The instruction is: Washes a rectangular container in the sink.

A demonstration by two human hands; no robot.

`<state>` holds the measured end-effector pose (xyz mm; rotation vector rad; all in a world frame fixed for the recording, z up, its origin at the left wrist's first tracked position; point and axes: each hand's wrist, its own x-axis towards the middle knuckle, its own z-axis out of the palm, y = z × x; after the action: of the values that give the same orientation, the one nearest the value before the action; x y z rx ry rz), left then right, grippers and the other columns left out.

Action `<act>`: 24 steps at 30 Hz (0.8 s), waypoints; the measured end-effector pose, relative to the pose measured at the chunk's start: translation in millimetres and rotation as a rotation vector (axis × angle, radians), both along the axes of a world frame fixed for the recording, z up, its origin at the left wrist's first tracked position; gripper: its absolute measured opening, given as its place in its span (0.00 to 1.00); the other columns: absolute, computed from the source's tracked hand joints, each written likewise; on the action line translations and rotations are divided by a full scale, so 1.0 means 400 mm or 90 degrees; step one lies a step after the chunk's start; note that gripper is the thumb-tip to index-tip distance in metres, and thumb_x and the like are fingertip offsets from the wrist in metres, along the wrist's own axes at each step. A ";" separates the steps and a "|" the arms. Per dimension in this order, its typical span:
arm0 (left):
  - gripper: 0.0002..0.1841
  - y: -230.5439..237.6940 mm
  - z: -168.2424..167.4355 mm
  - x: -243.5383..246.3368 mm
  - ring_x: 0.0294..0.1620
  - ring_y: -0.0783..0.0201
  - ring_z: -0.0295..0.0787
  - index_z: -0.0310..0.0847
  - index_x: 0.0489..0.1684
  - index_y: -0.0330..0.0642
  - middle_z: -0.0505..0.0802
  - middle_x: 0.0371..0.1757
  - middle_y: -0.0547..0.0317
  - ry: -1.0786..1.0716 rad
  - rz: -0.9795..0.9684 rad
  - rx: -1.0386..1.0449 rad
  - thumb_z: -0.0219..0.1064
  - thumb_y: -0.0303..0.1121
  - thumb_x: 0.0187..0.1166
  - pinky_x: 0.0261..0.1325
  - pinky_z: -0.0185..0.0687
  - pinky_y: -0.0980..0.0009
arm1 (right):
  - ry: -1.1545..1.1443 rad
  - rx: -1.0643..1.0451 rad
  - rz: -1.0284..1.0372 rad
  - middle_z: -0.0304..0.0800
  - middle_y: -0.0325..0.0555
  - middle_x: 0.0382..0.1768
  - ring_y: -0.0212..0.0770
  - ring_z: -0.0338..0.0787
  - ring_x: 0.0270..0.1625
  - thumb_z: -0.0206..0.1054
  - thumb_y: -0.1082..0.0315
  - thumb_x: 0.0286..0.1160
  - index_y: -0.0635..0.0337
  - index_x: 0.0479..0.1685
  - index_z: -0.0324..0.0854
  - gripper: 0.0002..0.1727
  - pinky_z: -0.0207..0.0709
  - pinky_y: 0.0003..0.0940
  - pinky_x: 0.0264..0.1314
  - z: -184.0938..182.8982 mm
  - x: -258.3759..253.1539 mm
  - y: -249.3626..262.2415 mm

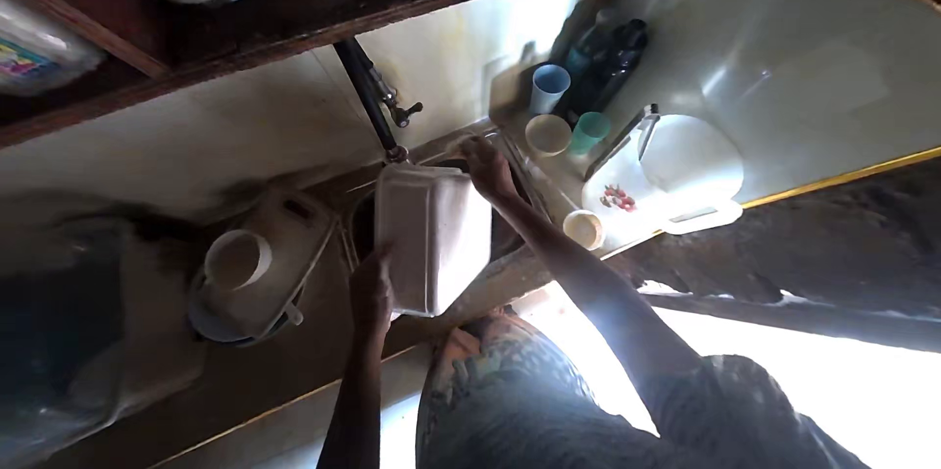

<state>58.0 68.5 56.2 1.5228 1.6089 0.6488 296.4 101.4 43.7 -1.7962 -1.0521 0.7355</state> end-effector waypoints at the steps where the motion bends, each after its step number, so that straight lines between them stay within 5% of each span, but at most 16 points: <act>1: 0.19 -0.005 -0.002 0.002 0.55 0.58 0.85 0.83 0.56 0.25 0.90 0.53 0.39 -0.011 0.038 -0.027 0.54 0.35 0.92 0.65 0.77 0.58 | 0.013 0.027 -0.023 0.85 0.61 0.72 0.55 0.87 0.71 0.53 0.67 0.92 0.65 0.74 0.79 0.20 0.76 0.52 0.77 -0.016 -0.017 -0.012; 3: 0.20 -0.037 -0.033 -0.008 0.58 0.57 0.83 0.79 0.64 0.25 0.87 0.59 0.38 -0.055 0.087 -0.072 0.50 0.36 0.93 0.67 0.77 0.58 | -0.001 0.134 -0.026 0.79 0.61 0.78 0.55 0.87 0.73 0.58 0.71 0.87 0.65 0.67 0.84 0.17 0.79 0.50 0.75 -0.046 -0.109 -0.079; 5: 0.22 -0.061 -0.095 -0.023 0.62 0.60 0.83 0.73 0.72 0.26 0.85 0.64 0.40 -0.167 0.140 -0.093 0.47 0.36 0.94 0.68 0.78 0.60 | -0.010 0.206 0.054 0.82 0.65 0.75 0.58 0.88 0.70 0.65 0.76 0.78 0.70 0.71 0.81 0.22 0.82 0.52 0.72 -0.068 -0.213 -0.155; 7: 0.22 -0.074 -0.154 -0.039 0.57 0.63 0.84 0.72 0.73 0.29 0.86 0.61 0.45 -0.282 0.210 -0.111 0.47 0.39 0.94 0.63 0.82 0.62 | -0.039 0.201 0.223 0.81 0.62 0.77 0.60 0.80 0.80 0.68 0.76 0.73 0.71 0.72 0.82 0.25 0.72 0.51 0.84 -0.093 -0.278 -0.221; 10: 0.25 -0.083 -0.206 -0.072 0.57 0.63 0.85 0.69 0.76 0.35 0.86 0.62 0.47 -0.332 0.259 -0.154 0.44 0.45 0.95 0.60 0.84 0.59 | -0.170 0.088 0.297 0.81 0.53 0.79 0.53 0.76 0.84 0.62 0.67 0.84 0.61 0.77 0.81 0.23 0.59 0.48 0.92 -0.181 -0.210 -0.202; 14: 0.27 -0.120 -0.236 -0.114 0.67 0.62 0.79 0.60 0.86 0.38 0.79 0.74 0.46 -0.323 0.260 -0.189 0.37 0.44 0.97 0.69 0.78 0.59 | -0.095 -0.234 0.128 0.81 0.63 0.75 0.63 0.80 0.78 0.50 0.57 0.94 0.60 0.81 0.75 0.26 0.68 0.61 0.82 -0.304 -0.056 -0.111; 16: 0.26 -0.128 -0.233 -0.098 0.64 0.63 0.80 0.61 0.84 0.36 0.80 0.72 0.46 -0.311 0.276 -0.198 0.37 0.43 0.97 0.66 0.79 0.61 | -0.120 -0.237 0.204 0.74 0.63 0.82 0.64 0.72 0.84 0.51 0.59 0.93 0.60 0.87 0.68 0.27 0.63 0.61 0.86 -0.271 -0.124 -0.118; 18: 0.25 -0.123 -0.257 -0.092 0.62 0.63 0.81 0.63 0.83 0.38 0.82 0.70 0.47 -0.322 0.287 -0.200 0.39 0.44 0.97 0.64 0.81 0.61 | -0.102 -0.141 0.293 0.76 0.58 0.82 0.59 0.75 0.83 0.57 0.64 0.88 0.58 0.85 0.72 0.27 0.69 0.56 0.83 -0.188 -0.235 -0.183; 20: 0.25 -0.102 -0.285 -0.104 0.64 0.63 0.82 0.64 0.83 0.39 0.82 0.71 0.48 -0.343 0.281 -0.189 0.40 0.43 0.96 0.66 0.81 0.60 | -0.046 0.010 0.369 0.76 0.56 0.82 0.55 0.72 0.87 0.60 0.73 0.82 0.62 0.81 0.76 0.26 0.57 0.51 0.93 -0.144 -0.277 -0.245; 22: 0.25 -0.108 -0.297 -0.117 0.63 0.64 0.81 0.63 0.83 0.38 0.82 0.70 0.49 -0.332 0.268 -0.176 0.40 0.42 0.96 0.66 0.80 0.62 | -0.135 0.046 0.401 0.73 0.48 0.86 0.50 0.69 0.89 0.58 0.72 0.85 0.56 0.83 0.76 0.26 0.50 0.51 0.96 -0.197 -0.233 -0.267; 24: 0.25 -0.115 -0.317 -0.121 0.62 0.64 0.81 0.63 0.83 0.38 0.82 0.70 0.48 -0.328 0.267 -0.169 0.40 0.43 0.96 0.64 0.80 0.62 | -0.187 -0.072 0.386 0.68 0.46 0.89 0.50 0.66 0.91 0.54 0.68 0.90 0.53 0.87 0.70 0.26 0.48 0.54 0.95 -0.253 -0.119 -0.254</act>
<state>9.7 22.4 -70.7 0.7452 1.5327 0.9243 248.7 -0.2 -57.4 -1.7182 -1.8260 0.9133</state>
